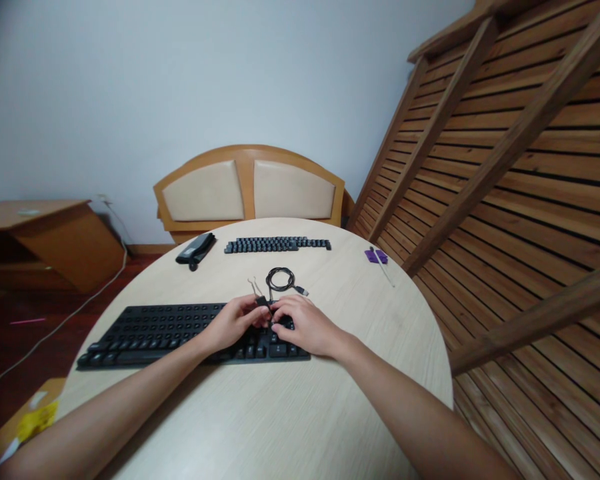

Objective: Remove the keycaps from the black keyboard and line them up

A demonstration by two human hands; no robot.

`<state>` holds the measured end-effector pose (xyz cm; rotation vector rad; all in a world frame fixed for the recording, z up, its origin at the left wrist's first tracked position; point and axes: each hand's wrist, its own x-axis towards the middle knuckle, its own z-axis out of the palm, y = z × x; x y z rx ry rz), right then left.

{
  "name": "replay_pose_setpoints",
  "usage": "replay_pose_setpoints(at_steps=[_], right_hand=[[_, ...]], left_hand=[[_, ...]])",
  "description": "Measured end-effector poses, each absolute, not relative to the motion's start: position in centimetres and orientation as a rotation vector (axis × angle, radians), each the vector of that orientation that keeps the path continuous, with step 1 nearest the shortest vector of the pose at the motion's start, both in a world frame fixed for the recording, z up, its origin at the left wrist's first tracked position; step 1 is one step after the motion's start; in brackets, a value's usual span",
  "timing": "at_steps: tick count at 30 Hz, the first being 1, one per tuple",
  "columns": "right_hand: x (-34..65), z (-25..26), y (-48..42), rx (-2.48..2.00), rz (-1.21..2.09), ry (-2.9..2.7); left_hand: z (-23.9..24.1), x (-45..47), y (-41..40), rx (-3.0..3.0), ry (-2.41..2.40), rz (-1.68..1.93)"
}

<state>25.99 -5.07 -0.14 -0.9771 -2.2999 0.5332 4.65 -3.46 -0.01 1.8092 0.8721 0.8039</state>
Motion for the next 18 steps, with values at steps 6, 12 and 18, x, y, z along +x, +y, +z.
replay_pose_setpoints(at_steps=[6, 12, 18], right_hand=[[26.01, -0.26, -4.95, -0.967, 0.542, -2.278], [25.96, -0.21, -4.98, -1.024, 0.576, -2.233], [25.65, 0.36, -5.28, -1.025, 0.625, -2.195]], left_hand=[[-0.01, 4.85, -3.41, 1.783, 0.856, 0.827], [0.26, 4.85, -3.52, 1.813, 0.876, 0.820], [-0.14, 4.81, -3.36, 1.794, 0.877, 0.840]])
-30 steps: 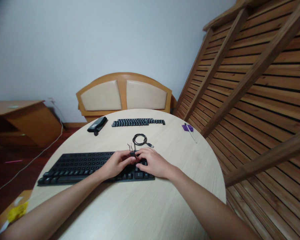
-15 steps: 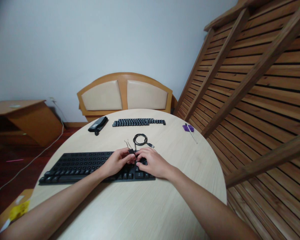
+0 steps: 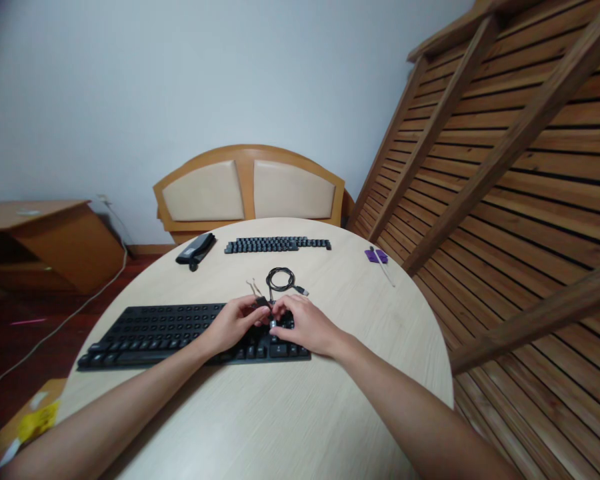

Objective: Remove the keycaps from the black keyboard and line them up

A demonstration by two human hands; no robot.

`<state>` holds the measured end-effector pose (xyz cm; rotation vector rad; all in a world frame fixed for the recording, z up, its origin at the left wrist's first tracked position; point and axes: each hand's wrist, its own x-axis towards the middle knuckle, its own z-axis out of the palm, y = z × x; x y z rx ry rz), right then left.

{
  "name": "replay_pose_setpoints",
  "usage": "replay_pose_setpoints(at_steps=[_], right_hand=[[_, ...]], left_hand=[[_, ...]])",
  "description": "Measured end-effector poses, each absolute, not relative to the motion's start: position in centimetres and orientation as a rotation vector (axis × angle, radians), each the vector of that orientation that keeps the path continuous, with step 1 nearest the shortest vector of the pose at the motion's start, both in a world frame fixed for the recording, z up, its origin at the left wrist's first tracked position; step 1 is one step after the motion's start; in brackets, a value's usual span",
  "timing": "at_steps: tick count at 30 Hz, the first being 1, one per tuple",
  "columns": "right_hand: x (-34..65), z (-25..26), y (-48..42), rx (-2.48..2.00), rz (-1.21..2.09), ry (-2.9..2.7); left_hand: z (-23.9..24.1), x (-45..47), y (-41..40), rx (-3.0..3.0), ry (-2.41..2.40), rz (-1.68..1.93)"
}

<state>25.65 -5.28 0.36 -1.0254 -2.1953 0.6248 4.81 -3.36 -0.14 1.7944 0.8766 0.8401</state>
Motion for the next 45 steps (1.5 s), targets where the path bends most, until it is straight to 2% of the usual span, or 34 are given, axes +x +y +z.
replay_pose_setpoints(at_steps=[10, 17, 21, 32, 36, 45], right_hand=[[25.8, 0.4, -5.0, -0.872, 0.573, -2.291], [26.1, 1.0, -5.1, -0.865, 0.676, -2.186], [27.4, 1.4, -4.0, -1.012, 0.584, -2.096], [33.2, -0.3, 5.7, -1.706, -0.021, -2.079], [33.7, -0.4, 8.9, -1.896, -0.106, -2.068], [33.1, -0.7, 12.9, -1.971, -0.160, -2.010]], left_hand=[[-0.1, 5.0, -3.4, 1.717, 0.970, 0.894], [-0.4, 4.6, -3.1, 1.759, 1.015, 0.952], [-0.7, 4.6, -3.0, 1.769, 1.032, 0.943], [-0.4, 4.8, -3.2, 1.747, 1.042, 0.891], [-0.5, 4.7, -3.2, 1.741, 1.036, 0.882], [-0.5, 4.8, -3.3, 1.692, 1.030, 0.870]])
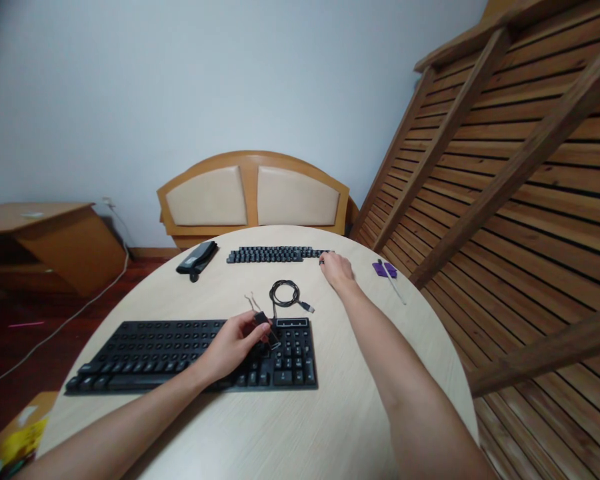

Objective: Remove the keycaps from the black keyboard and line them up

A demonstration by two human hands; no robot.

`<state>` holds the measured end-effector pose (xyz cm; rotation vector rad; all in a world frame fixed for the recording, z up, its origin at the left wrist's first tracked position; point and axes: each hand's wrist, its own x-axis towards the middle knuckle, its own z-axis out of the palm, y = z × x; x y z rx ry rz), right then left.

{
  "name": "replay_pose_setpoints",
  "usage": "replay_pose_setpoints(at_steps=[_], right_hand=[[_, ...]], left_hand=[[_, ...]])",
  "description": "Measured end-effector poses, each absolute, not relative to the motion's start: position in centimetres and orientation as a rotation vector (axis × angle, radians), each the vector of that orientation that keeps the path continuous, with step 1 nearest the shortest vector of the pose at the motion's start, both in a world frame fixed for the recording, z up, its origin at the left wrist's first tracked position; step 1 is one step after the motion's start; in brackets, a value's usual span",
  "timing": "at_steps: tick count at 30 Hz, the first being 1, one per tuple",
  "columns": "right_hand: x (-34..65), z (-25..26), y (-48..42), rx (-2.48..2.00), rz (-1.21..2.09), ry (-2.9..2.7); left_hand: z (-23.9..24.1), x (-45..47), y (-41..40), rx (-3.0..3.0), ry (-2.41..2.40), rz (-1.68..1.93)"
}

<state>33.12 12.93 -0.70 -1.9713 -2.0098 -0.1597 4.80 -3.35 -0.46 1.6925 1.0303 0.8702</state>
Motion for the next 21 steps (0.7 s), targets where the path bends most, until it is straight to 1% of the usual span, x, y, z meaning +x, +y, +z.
replay_pose_setpoints(at_steps=[9, 21], right_hand=[[33.3, -1.3, 14.9, -1.983, -0.157, -1.986], [33.1, -1.2, 15.4, -2.000, -0.161, -1.961]], left_hand=[[-0.6, 4.7, -3.4, 1.685, 1.034, 0.858], [-0.9, 4.7, -3.4, 1.679, 1.027, 0.864]])
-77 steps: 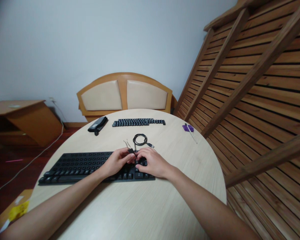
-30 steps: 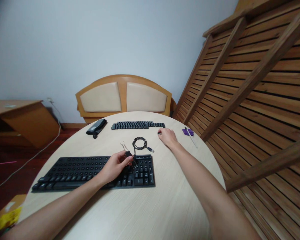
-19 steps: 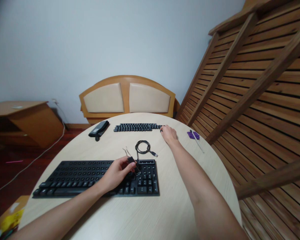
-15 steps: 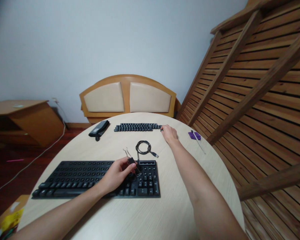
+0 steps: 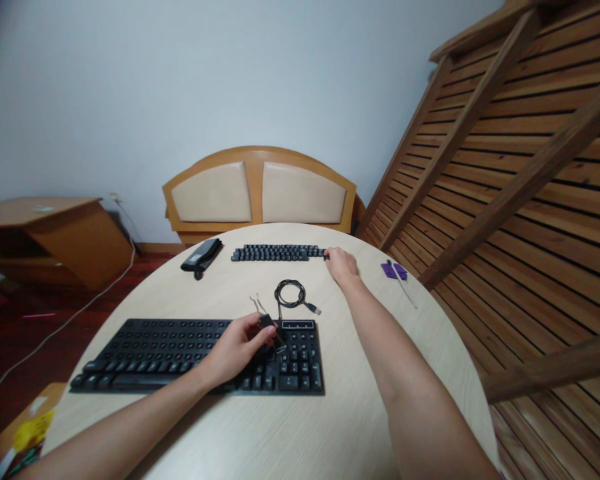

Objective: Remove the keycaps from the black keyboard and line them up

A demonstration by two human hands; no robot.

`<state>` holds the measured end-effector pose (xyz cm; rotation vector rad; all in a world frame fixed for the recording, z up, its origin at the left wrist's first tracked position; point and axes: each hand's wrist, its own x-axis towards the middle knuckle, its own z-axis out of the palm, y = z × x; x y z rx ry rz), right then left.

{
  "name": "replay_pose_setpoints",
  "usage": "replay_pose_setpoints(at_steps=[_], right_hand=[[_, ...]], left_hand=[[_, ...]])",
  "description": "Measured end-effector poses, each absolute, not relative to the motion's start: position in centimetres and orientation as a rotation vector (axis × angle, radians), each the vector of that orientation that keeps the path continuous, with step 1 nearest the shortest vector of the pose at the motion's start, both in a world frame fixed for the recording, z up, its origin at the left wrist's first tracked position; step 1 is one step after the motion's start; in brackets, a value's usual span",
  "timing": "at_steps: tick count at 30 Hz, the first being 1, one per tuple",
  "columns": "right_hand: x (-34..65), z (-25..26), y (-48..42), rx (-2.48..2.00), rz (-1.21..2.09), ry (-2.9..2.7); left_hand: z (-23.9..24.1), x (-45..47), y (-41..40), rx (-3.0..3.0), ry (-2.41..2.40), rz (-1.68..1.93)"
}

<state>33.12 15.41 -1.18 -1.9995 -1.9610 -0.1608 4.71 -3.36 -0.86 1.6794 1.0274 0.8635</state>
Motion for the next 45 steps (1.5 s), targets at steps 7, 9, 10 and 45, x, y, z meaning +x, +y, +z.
replay_pose_setpoints(at_steps=[7, 9, 10, 45], right_hand=[[33.1, -1.0, 14.2, -1.963, -0.167, -1.950], [33.0, -0.8, 13.4, -1.938, -0.171, -1.961], [32.9, -0.7, 13.0, -1.918, -0.165, -1.966], [27.6, 0.8, -5.3, -1.087, 0.698, -2.553]], left_hand=[[-0.9, 4.7, -3.1, 1.668, 0.995, 0.879], [-0.8, 4.7, -3.1, 1.674, 0.992, 0.874], [-0.8, 4.7, -3.1, 1.679, 0.990, 0.868], [1.1, 4.7, -3.6, 1.823, 0.966, 0.791]])
